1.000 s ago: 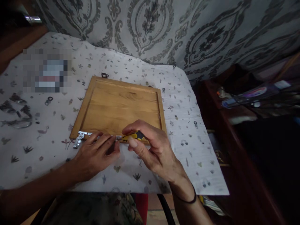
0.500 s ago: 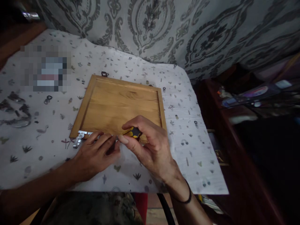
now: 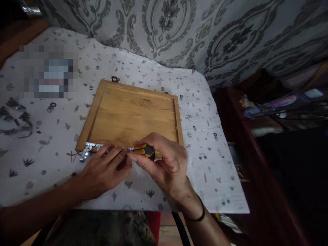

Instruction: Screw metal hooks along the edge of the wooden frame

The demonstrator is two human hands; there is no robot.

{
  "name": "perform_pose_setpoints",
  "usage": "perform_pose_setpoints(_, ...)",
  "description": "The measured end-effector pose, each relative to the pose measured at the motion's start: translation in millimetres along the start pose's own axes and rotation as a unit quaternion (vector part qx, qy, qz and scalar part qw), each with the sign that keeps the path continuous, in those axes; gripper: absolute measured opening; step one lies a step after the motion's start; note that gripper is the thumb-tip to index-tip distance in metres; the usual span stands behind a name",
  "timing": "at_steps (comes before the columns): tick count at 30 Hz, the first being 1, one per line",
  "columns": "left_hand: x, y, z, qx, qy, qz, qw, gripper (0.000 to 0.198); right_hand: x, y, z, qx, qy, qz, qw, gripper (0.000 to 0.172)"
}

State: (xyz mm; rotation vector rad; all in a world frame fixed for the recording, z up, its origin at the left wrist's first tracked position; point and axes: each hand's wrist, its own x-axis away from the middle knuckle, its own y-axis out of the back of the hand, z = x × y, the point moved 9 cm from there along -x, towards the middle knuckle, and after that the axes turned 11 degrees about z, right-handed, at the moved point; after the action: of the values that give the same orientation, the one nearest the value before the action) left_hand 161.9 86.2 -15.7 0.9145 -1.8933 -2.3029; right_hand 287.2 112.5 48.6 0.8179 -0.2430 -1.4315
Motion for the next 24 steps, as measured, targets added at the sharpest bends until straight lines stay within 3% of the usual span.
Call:
perform_pose_setpoints(6,-0.8,0.1,0.7,0.000,-0.001,-0.001,1.000,0.008,1.7,-3.3,-4.5,-0.074,-0.057,0.048,0.994,0.019)
perform_pose_setpoints(10,-0.5,-1.6,0.0,0.003,-0.005,0.007,1.000,0.008,5.3,-4.7,-3.7,-0.118,-0.058,0.076,0.988,0.021)
perform_pose_setpoints(18,-0.6,-0.3,-0.3,0.002,-0.007,-0.003,1.000,0.011,5.1,-3.5,1.7,0.002,0.017,-0.030,0.999,0.014)
perform_pose_setpoints(24,0.4,1.1,1.2,0.008,-0.002,-0.011,1.000,0.011,1.6,-8.0,-0.8,-0.100,-0.021,0.068,0.992,0.024)
